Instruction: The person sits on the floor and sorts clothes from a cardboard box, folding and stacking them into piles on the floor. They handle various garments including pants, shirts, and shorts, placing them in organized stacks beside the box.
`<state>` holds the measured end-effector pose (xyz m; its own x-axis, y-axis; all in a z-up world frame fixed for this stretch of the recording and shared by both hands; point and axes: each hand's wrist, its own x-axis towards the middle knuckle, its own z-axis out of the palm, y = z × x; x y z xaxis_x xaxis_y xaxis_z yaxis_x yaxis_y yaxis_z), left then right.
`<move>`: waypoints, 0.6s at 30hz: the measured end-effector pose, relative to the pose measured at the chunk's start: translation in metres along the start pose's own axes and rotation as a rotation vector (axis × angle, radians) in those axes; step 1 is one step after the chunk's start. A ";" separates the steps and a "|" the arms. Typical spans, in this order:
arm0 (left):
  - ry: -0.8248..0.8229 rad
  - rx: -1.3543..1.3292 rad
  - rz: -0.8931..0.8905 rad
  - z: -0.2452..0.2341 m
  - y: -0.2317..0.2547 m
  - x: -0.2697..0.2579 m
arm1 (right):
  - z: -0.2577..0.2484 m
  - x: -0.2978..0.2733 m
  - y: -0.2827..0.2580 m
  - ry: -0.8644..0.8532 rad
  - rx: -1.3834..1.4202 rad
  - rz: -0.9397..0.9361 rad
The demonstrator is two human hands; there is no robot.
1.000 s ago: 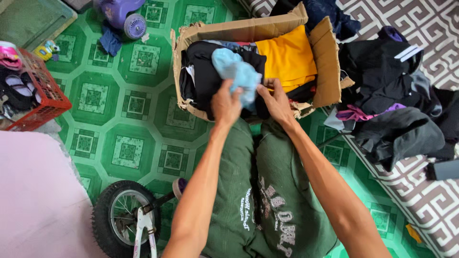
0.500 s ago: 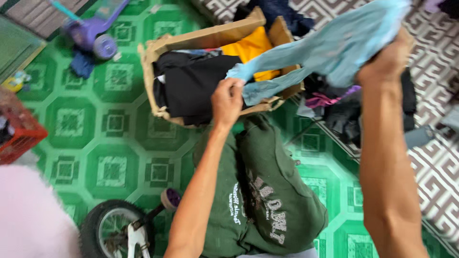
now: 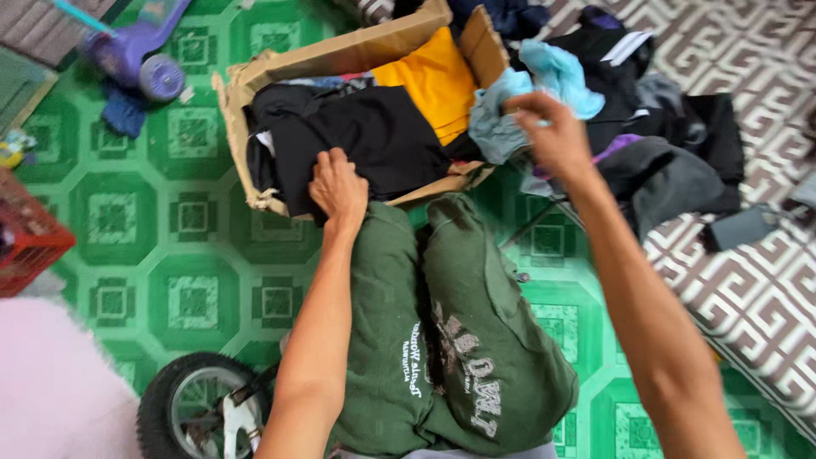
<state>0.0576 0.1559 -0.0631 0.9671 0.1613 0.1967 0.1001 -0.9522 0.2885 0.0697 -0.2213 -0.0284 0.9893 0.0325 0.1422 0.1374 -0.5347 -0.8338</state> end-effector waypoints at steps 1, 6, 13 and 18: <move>0.030 -0.051 0.000 0.005 -0.002 0.002 | 0.026 0.002 -0.003 -0.046 0.051 -0.032; 0.027 -0.303 -0.144 0.000 -0.010 -0.001 | 0.123 -0.005 -0.019 -0.137 -0.020 0.237; 0.029 -0.805 -0.019 -0.025 0.039 0.019 | 0.131 -0.004 -0.001 -0.127 -0.071 0.284; -0.316 -1.348 0.299 -0.045 0.118 0.024 | 0.090 0.003 0.038 -0.155 0.571 0.291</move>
